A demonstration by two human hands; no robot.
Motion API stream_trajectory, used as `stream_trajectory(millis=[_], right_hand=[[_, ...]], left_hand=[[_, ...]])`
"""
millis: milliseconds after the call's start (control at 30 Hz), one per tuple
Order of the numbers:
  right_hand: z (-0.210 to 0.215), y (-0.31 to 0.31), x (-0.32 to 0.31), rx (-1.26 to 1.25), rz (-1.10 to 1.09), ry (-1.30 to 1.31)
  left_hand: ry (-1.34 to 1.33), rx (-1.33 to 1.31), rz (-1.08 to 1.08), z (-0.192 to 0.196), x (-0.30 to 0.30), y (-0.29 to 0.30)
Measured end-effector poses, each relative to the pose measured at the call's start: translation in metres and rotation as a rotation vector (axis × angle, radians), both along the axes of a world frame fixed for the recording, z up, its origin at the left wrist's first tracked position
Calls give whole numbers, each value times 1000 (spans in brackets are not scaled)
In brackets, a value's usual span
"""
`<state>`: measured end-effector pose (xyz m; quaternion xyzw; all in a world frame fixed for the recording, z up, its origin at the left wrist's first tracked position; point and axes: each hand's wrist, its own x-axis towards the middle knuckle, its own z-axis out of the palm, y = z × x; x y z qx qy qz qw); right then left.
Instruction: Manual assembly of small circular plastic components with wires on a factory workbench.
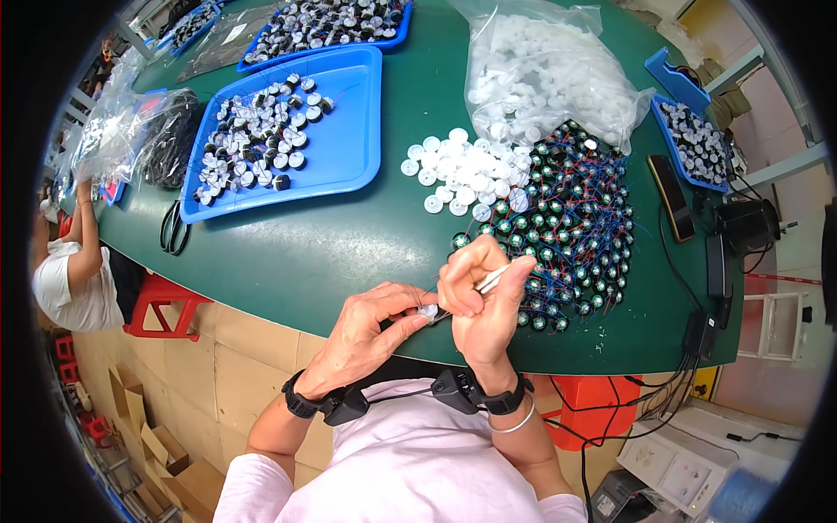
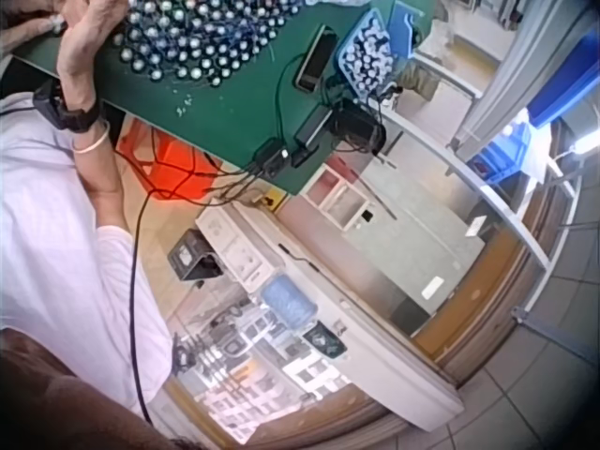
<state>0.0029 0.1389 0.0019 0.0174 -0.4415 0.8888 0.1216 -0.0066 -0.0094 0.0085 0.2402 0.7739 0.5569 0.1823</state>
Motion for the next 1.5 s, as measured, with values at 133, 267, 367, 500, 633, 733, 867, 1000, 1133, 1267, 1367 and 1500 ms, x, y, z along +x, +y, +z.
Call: stream_trajectory(millis=[133, 267, 367, 500, 633, 733, 867, 1000, 1133, 1267, 1367, 1500], right_hand=[[-4, 2, 0, -41, 52, 6], [2, -4, 1, -8, -6, -13], [2, -6, 4, -16, -23, -2], [1, -9, 8, 6, -68, -8], [1, -19, 10, 136, -180, -31], [-1, -25, 9, 295, -194, 22], [-2, -21, 13, 288, -137, 42], [0, -7, 10, 23, 76, 68], [0, -4, 9, 26, 91, 138], [3, -14, 6, 19, 19, 67], [0, -17, 7, -7, -18, 71], [-1, -17, 8, 86, -62, 62]], left_hand=[[10, -1, -13, 1, 0, -1], [-23, -6, -15, 4, -1, -1], [-61, -7, -4, 1, -1, -3], [-100, 15, 35, 0, 2, -2], [-56, 61, 71, -5, 4, 0], [-29, 0, 21, -7, 1, -3], [-40, 78, 56, -5, 4, -1], [-42, 89, 48, -5, 2, -4], [-53, 99, 44, -4, 2, -3], [-19, 85, 43, -3, 3, -5], [-14, 105, 20, -4, 3, -5], [41, -17, 11, 1, 3, -5]])
